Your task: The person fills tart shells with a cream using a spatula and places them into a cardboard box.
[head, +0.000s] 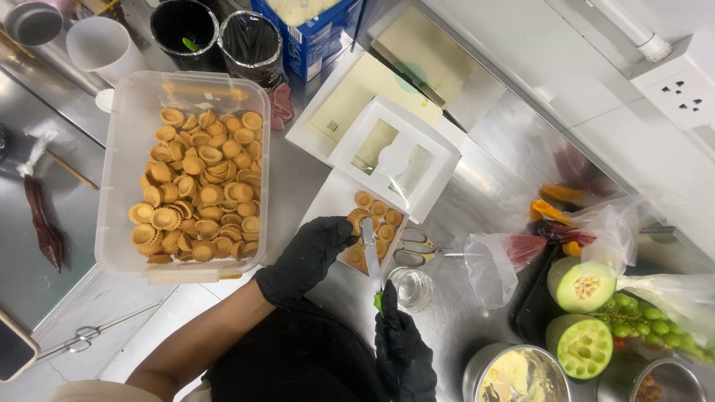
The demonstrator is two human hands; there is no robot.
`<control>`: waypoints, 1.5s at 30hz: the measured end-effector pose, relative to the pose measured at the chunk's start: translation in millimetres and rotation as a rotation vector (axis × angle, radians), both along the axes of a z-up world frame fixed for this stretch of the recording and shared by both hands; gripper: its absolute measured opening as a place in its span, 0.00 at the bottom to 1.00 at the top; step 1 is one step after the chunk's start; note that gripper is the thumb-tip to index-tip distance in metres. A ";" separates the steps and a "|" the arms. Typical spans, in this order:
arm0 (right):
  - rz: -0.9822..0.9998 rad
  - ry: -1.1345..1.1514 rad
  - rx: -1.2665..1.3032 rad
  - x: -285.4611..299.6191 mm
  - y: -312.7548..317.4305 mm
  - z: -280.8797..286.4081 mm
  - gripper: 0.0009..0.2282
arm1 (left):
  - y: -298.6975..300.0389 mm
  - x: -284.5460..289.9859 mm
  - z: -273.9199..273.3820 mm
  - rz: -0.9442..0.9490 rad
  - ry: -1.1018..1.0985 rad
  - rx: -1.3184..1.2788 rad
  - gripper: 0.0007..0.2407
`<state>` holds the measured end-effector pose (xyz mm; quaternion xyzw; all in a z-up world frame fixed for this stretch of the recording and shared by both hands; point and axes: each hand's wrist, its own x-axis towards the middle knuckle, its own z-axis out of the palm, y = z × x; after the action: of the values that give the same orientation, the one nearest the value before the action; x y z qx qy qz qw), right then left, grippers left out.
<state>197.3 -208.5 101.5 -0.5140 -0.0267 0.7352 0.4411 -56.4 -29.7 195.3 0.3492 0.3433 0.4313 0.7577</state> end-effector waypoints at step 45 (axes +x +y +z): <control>-0.180 -0.485 0.377 -2.6 15.2 101.8 0.20 | 47.8 50.2 -127.0 -0.255 1.343 0.698 0.18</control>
<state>194.7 -193.3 203.3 -0.5838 -0.2210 0.5314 0.5726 -6.2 18.1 68.3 0.7922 0.5311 0.1193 0.2761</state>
